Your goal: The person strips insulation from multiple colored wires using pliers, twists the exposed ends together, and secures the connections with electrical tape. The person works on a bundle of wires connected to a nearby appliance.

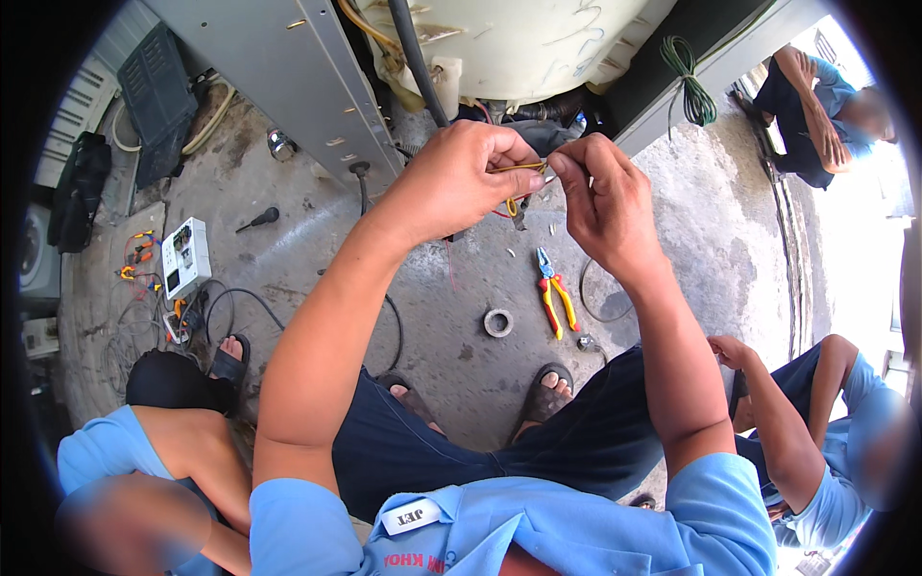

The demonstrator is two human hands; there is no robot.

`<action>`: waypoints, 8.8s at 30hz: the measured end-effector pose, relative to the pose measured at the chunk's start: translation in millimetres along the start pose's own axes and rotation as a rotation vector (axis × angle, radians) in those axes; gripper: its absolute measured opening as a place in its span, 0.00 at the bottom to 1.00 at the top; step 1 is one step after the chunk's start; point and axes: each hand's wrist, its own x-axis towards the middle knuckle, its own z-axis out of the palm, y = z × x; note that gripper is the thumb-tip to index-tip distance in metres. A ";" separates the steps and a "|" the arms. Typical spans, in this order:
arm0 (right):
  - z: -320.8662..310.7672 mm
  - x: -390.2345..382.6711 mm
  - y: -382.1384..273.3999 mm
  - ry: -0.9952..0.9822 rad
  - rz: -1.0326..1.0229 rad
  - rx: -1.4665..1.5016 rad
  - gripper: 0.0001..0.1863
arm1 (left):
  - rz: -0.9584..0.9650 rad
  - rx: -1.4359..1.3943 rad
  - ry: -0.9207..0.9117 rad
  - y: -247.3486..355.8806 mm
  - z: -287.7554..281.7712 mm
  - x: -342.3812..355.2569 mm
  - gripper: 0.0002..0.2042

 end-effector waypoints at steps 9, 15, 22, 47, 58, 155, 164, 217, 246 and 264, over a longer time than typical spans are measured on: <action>-3.0 4.4 1.4 -0.046 0.591 0.586 0.12 | 0.037 -0.185 0.070 -8.8 -3.1 -1.8 0.10; -6.9 9.6 -15.8 -0.044 0.701 0.558 0.13 | 0.012 -0.257 0.114 -12.1 0.0 0.1 0.10; 2.3 2.6 1.1 -0.072 0.569 0.646 0.09 | 0.053 -0.360 0.067 -10.0 1.2 0.2 0.10; 15.5 3.7 -12.7 0.136 0.654 0.714 0.10 | 0.149 -0.447 0.362 -7.2 29.1 -0.1 0.11; 7.6 -1.1 -2.9 -0.035 0.542 0.595 0.08 | 0.003 -0.315 0.409 -1.4 24.1 -2.6 0.10; -35.0 3.1 -52.2 -0.406 1.001 0.841 0.25 | 0.704 0.249 0.490 -28.6 20.4 -27.3 0.05; 21.0 -4.0 14.4 -0.165 0.306 0.370 0.23 | 0.316 -0.782 0.412 -43.7 8.4 -32.6 0.08; 30.7 2.7 40.4 -0.133 0.595 0.815 0.17 | -0.019 0.101 0.892 -70.9 -27.5 -73.3 0.21; 38.1 4.6 45.3 -0.076 0.727 0.822 0.17 | -0.046 -0.470 0.264 -54.1 32.4 -206.1 0.13; 43.2 4.5 45.4 -0.055 0.705 0.950 0.15 | 0.145 -0.125 0.496 39.5 -0.3 -122.6 0.22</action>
